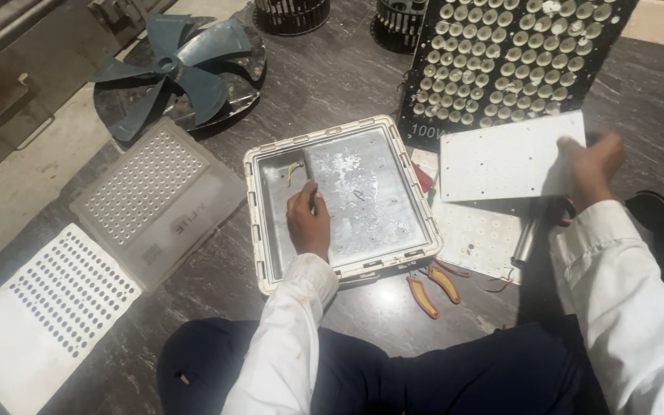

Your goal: The person assembles an LED light fixture by screwing a metal plate into a housing, inserting a perforated diffuser, and securing a clear cover. They use a screwdriver to fasten components and handle the metal plate, diffuser, and cover.

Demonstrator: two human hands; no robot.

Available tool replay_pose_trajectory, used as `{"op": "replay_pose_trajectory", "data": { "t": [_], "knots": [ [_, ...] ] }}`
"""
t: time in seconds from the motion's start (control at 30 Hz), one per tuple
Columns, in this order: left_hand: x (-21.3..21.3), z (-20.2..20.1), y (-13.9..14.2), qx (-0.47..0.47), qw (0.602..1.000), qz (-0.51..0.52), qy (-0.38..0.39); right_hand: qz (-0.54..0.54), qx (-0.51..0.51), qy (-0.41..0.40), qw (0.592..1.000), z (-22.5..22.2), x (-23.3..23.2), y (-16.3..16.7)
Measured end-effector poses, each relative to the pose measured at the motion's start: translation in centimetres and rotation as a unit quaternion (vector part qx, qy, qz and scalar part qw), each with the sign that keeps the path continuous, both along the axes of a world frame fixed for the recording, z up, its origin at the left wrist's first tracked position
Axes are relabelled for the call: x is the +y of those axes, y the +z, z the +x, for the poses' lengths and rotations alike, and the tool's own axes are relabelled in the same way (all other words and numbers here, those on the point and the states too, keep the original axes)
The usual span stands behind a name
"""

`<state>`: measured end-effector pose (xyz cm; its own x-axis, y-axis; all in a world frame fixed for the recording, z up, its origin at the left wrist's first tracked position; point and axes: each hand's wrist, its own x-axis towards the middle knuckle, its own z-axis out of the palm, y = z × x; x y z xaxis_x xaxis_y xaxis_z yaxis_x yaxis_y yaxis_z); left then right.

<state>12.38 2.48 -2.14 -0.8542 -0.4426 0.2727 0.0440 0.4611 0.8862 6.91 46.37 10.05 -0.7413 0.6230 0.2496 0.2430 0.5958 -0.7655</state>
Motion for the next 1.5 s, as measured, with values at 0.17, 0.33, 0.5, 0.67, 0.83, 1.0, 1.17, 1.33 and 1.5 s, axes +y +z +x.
{"op": "replay_pose_trajectory", "data": {
  "t": [0.17,0.33,0.5,0.67,0.83,1.0,1.17,1.33,1.5],
  "knots": [
    [0.1,0.3,0.0,0.023,1.000,-0.014,0.002,-0.113,0.203,0.156,0.960,-1.4,-0.3,4.5],
    [0.0,0.5,0.1,0.009,1.000,-0.015,0.004,-0.390,0.232,0.236,0.859,1.9,-3.3,10.0],
    [-0.1,0.7,0.5,0.006,1.000,-0.006,0.003,-0.263,0.226,0.272,0.898,7.2,-7.5,11.6],
    [-0.3,0.7,0.9,-0.001,1.000,-0.008,0.005,-0.210,0.155,0.176,0.949,3.5,-8.3,12.1],
    [-0.6,0.9,1.5,-0.025,1.000,-0.009,0.006,-0.305,0.139,0.194,0.922,0.7,-8.7,10.4],
    [-0.8,1.4,2.6,-0.006,1.000,-0.028,0.008,-0.189,0.165,0.294,0.922,2.6,-11.8,10.1],
    [0.3,0.3,3.1,-0.052,0.996,0.053,-0.050,-0.159,0.151,0.292,0.931,3.8,-14.7,10.9],
    [2.1,-4.4,3.9,0.156,0.979,0.043,-0.121,-0.186,0.233,0.323,0.898,2.5,-15.8,9.9],
    [0.2,-5.4,7.0,0.078,0.885,0.429,-0.166,-0.156,0.256,0.354,0.886,1.4,-13.6,8.9]
  ]
}}
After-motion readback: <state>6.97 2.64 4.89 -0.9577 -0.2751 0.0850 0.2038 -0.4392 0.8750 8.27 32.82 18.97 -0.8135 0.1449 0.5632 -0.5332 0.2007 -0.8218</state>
